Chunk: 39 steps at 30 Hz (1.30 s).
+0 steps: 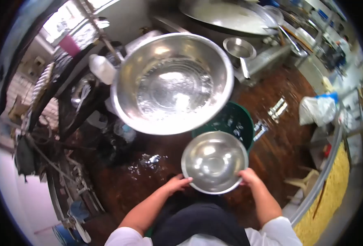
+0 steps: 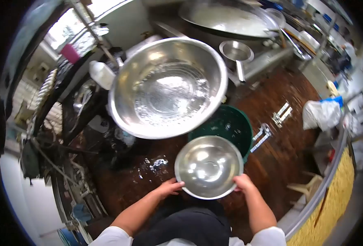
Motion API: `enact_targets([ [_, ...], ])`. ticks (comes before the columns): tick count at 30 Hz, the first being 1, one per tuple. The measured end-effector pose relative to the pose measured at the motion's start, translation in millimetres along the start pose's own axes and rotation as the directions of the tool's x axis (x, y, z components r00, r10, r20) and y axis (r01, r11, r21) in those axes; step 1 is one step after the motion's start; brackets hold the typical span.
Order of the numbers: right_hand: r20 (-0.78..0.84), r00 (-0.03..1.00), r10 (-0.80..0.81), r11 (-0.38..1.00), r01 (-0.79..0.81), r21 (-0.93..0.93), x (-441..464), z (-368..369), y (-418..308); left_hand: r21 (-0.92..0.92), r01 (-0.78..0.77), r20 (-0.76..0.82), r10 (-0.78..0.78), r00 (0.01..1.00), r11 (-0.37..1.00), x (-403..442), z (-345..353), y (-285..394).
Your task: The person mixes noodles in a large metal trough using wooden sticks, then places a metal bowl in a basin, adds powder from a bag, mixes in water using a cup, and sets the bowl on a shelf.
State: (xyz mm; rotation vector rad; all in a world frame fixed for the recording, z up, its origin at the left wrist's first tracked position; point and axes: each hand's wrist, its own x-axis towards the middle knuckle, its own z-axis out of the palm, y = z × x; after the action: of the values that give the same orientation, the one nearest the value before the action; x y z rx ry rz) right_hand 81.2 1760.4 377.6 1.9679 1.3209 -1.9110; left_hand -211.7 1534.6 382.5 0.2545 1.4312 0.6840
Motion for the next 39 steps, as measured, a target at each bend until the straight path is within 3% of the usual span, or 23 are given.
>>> enact_targets([
  [2, -0.170, 0.983, -0.069, 0.995, 0.056, -0.081, 5.8, -30.1, -27.4, -0.075, -0.030, -0.113, 0.022, 0.993, 0.997, -2.3, 2.7, -1.6],
  [3, -0.278, 0.864, -0.420, 0.862, 0.284, -0.420, 69.3, -53.4, -0.2, -0.032, -0.038, -0.160, 0.032, 0.987, 0.999, -9.2, -1.1, -2.4],
  [4, -0.366, 0.765, -0.530, 0.785, 0.281, -0.552, 54.1, -51.4, -24.8, 0.024, -0.037, -0.235, 0.042, 0.971, 0.999, -18.5, -5.3, -8.4],
  [6, -0.459, 0.684, -0.567, 0.754, 0.207, -0.624, 61.0, -45.2, -49.6, 0.436, -0.029, -0.345, 0.197, 0.918, 0.900, 12.0, -44.7, -85.9],
  [10, -0.489, 0.641, -0.592, 0.773, 0.280, -0.569, 122.1, -18.2, -45.8, 0.569, 0.200, -0.437, 0.087, 0.895, 0.797, -39.7, -52.2, -95.2],
  [12, -0.459, 0.748, -0.479, 0.846, 0.253, -0.470, 140.4, 2.3, -36.0, 0.569, 0.221, -0.474, 0.096, 0.876, 0.792, -44.6, -46.4, -89.5],
  [13, -0.464, 0.666, -0.584, 0.802, 0.385, -0.457, 211.4, 4.3, 11.3, 0.576, 0.230, -0.489, 0.105, 0.866, 0.784, -48.2, -41.3, -84.4],
  [14, -0.428, 0.868, -0.251, 0.959, 0.283, 0.012, 180.3, 13.8, 2.3, 0.578, 0.235, -0.494, 0.107, 0.863, 0.782, -57.1, -32.0, -64.5],
  [15, -0.328, 0.942, -0.067, 0.803, 0.246, 0.542, 189.2, 22.4, 22.8, 0.616, 0.213, -0.483, 0.149, 0.863, 0.759, -67.9, -18.0, -32.5],
  [16, -0.233, 0.971, -0.059, 0.798, 0.186, 0.574, 170.7, 21.0, 35.9, 0.651, 0.187, -0.467, 0.194, 0.863, 0.736, -68.0, -7.2, -11.7],
  [19, -0.111, 0.994, -0.009, 0.895, 0.058, 0.442, 116.5, 8.2, 61.9, 0.943, 0.093, -0.280, 0.610, 0.741, 0.319, -38.5, 15.0, 12.4],
  [20, -0.104, 0.995, -0.005, 0.881, 0.053, 0.470, 95.9, 4.9, 61.7, 0.981, 0.077, -0.175, 0.647, 0.742, 0.177, -33.2, 29.5, 35.4],
  [25, -0.037, 0.996, -0.076, 0.844, 0.084, 0.530, 45.1, -11.5, 74.6, 0.880, -0.476, 0.396, 0.566, 0.723, -0.007, 51.0, 109.0, 86.1],
  [27, -0.030, 0.996, -0.088, 0.849, 0.091, 0.521, 3.3, -12.7, 73.0, 0.909, -0.416, 0.365, 0.532, 0.764, -0.027, 91.1, 128.9, 102.2],
  [28, -0.040, 0.996, -0.075, 0.859, 0.085, 0.506, -21.1, -11.8, 67.9, 0.964, 0.248, -0.178, 0.456, 0.872, -0.097, 62.0, 161.3, 179.9],
  [29, -0.080, 0.992, -0.100, 0.827, 0.127, 0.547, -59.3, 0.5, 45.9, 0.942, -0.006, 0.282, 0.779, 0.560, -0.336, 130.7, 127.6, 134.6],
  [30, -0.125, 0.985, -0.115, 0.794, 0.167, 0.584, -89.3, 7.2, 22.1, 0.958, -0.086, 0.259, 0.705, 0.660, -0.272, 117.2, 142.7, 155.9],
  [31, -0.104, 0.984, -0.143, 0.773, 0.176, 0.610, -92.5, 1.6, 15.1, 0.957, -0.223, 0.281, 0.789, 0.547, -0.186, 132.7, 155.7, 150.8],
  [32, -0.085, 0.983, -0.161, 0.748, 0.178, 0.639, -93.2, -1.7, 15.1, 0.944, -0.303, 0.303, 0.701, 0.646, -0.129, 117.3, 181.3, 161.6],
  [34, -0.092, 0.987, -0.133, 0.730, 0.161, 0.665, -90.5, -10.4, 15.7, 0.813, -0.577, 0.465, 0.684, 0.563, -0.077, 116.3, 222.4, 146.0],
  [36, -0.096, 0.984, -0.148, 0.731, 0.175, 0.660, -95.5, -22.6, 23.1, 0.691, -0.717, 0.606, 0.612, 0.508, -0.090, 100.9, 231.6, 147.7],
  [38, -0.144, 0.983, -0.116, 0.738, 0.182, 0.649, -104.1, -31.5, 24.9, 0.668, -0.643, 0.728, 0.510, 0.458, -0.375, 130.4, 213.4, 158.6],
  [39, -0.161, 0.981, -0.107, 0.731, 0.187, 0.656, -102.9, -33.1, 29.6, 0.642, -0.666, 0.749, 0.494, 0.441, -0.380, 130.5, 216.3, 159.1],
])
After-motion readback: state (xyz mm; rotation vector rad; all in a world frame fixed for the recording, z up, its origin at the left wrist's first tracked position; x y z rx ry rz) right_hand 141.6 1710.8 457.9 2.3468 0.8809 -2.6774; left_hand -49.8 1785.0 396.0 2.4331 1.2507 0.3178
